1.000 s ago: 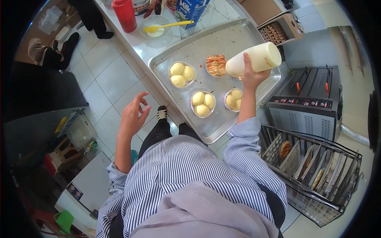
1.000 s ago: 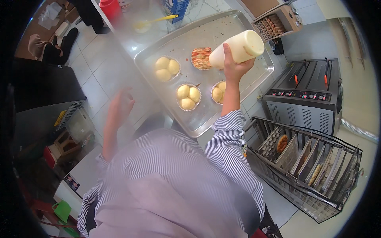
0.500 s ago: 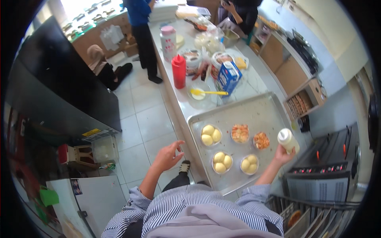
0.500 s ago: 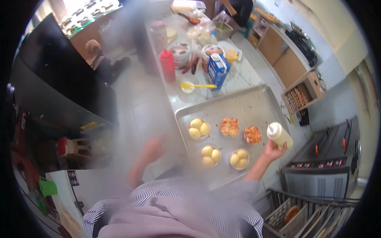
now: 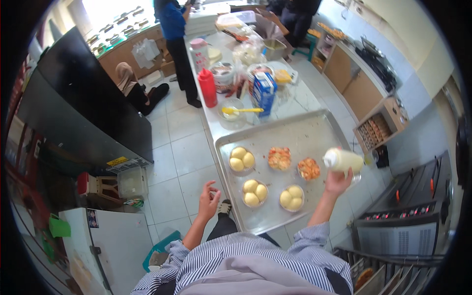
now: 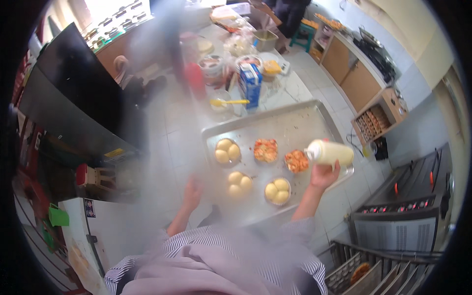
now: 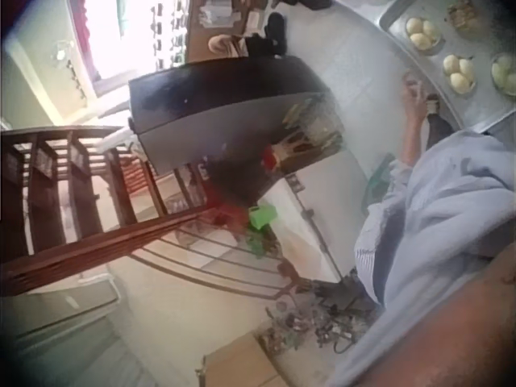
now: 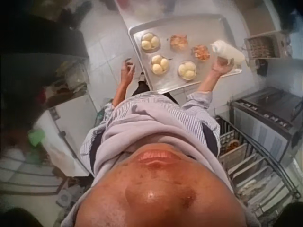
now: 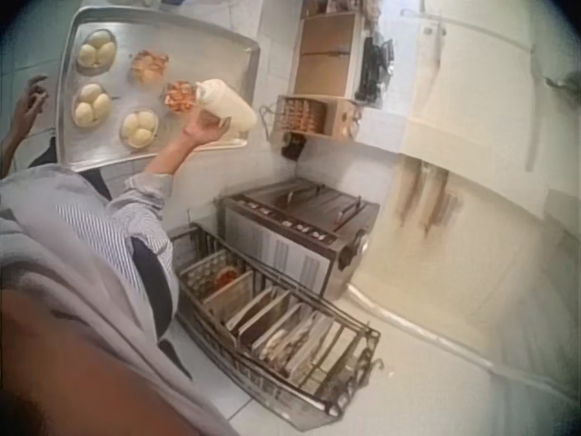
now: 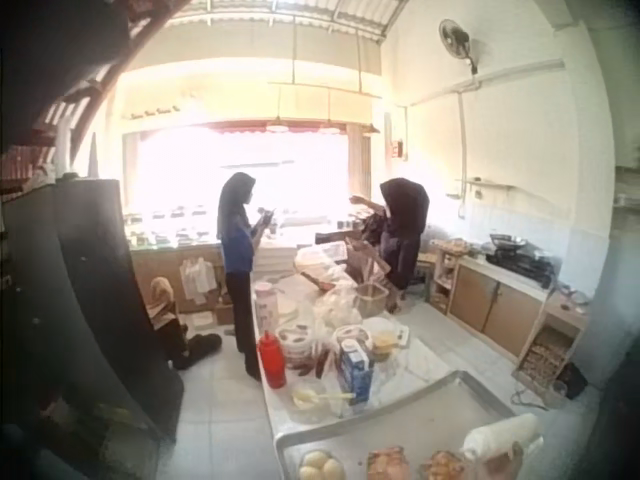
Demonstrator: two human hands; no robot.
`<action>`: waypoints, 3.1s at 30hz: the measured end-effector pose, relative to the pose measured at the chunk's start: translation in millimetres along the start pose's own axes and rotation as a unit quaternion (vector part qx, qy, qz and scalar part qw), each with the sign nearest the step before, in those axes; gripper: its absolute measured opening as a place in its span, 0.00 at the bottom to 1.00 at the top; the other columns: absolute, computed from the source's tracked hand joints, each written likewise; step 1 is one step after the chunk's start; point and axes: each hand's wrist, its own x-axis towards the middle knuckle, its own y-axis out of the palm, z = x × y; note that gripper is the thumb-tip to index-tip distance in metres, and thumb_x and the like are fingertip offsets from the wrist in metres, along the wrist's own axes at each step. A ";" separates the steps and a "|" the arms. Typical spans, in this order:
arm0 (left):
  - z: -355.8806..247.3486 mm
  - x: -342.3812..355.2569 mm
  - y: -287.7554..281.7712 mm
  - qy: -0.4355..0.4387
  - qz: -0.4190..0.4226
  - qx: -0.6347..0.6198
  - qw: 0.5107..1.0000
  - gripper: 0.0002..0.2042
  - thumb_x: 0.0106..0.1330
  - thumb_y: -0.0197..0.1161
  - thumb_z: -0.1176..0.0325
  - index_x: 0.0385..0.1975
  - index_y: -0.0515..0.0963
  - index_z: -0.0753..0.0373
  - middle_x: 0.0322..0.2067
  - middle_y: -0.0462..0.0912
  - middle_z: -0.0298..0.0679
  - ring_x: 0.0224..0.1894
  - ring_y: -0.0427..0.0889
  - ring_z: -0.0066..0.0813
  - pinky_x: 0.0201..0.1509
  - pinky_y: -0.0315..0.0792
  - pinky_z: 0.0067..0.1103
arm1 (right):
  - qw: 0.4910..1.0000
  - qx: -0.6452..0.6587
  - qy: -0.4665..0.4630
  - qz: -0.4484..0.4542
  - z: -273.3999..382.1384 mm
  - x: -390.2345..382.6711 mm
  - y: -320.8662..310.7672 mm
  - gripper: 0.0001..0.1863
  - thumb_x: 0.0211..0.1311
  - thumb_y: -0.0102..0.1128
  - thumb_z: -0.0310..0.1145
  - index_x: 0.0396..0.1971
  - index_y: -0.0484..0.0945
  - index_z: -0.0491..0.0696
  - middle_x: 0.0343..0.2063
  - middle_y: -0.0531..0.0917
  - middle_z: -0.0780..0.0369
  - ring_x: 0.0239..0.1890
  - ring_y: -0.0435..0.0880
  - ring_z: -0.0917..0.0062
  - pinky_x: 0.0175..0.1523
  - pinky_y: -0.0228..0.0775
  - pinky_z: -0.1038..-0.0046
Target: The person prepares bread rolls by squeezing sauce from a red bottle and a white bottle onto dough pieces on a tray. The person also handles a package of ketchup and replaces caps on the bottles.
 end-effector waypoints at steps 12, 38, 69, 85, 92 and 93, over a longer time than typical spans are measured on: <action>77.7 -60.2 52.8 -0.201 -0.102 -0.207 0.952 0.14 0.63 0.52 0.71 0.48 0.63 0.62 0.28 0.77 0.38 0.19 0.71 0.16 0.23 0.70 0.13 | 0.979 -0.197 0.036 -0.028 41.3 8.5 8.3 0.26 0.52 0.59 0.36 0.51 0.63 0.46 0.47 0.70 0.53 0.50 0.70 0.59 0.56 0.61 0.53; 226.7 -178.9 35.2 -0.427 -0.166 -0.200 0.866 0.14 0.62 0.53 0.70 0.46 0.63 0.60 0.26 0.78 0.41 0.15 0.71 0.23 0.16 0.67 0.16 | 0.708 -0.679 -0.091 0.170 -42.5 23.7 37.0 0.19 0.39 0.73 0.30 0.32 0.76 0.40 0.29 0.81 0.60 0.31 0.80 0.78 0.37 0.74 0.75; 224.5 -197.0 53.9 -0.459 -0.186 -0.099 0.863 0.14 0.62 0.53 0.68 0.46 0.63 0.60 0.26 0.78 0.42 0.16 0.73 0.23 0.16 0.66 0.16 | 0.735 -0.648 -0.097 0.175 -44.2 23.6 46.6 0.15 0.40 0.72 0.26 0.30 0.77 0.40 0.29 0.81 0.63 0.31 0.79 0.81 0.39 0.72 0.77; 231.7 -198.5 52.1 -0.440 -0.172 -0.101 0.875 0.14 0.62 0.53 0.69 0.47 0.63 0.61 0.25 0.78 0.42 0.15 0.72 0.23 0.15 0.65 0.16 | 0.724 -0.651 -0.129 0.188 -35.6 23.6 50.1 0.20 0.40 0.72 0.25 0.35 0.75 0.39 0.31 0.80 0.62 0.33 0.79 0.79 0.40 0.73 0.77; 228.0 -198.2 52.2 -0.452 -0.171 -0.117 0.868 0.14 0.62 0.53 0.69 0.47 0.63 0.61 0.25 0.77 0.42 0.15 0.72 0.24 0.15 0.65 0.17 | 0.693 -0.685 -0.178 0.135 -20.3 44.3 38.5 0.17 0.39 0.73 0.28 0.31 0.77 0.39 0.28 0.82 0.60 0.30 0.81 0.79 0.37 0.74 0.77; 228.7 -200.2 52.0 -0.451 -0.171 -0.117 0.868 0.14 0.62 0.53 0.69 0.47 0.63 0.61 0.25 0.77 0.42 0.15 0.72 0.24 0.15 0.65 0.17 | 0.693 -0.685 -0.178 0.136 -19.6 43.9 36.6 0.17 0.39 0.73 0.28 0.31 0.77 0.39 0.28 0.82 0.60 0.30 0.81 0.79 0.37 0.74 0.77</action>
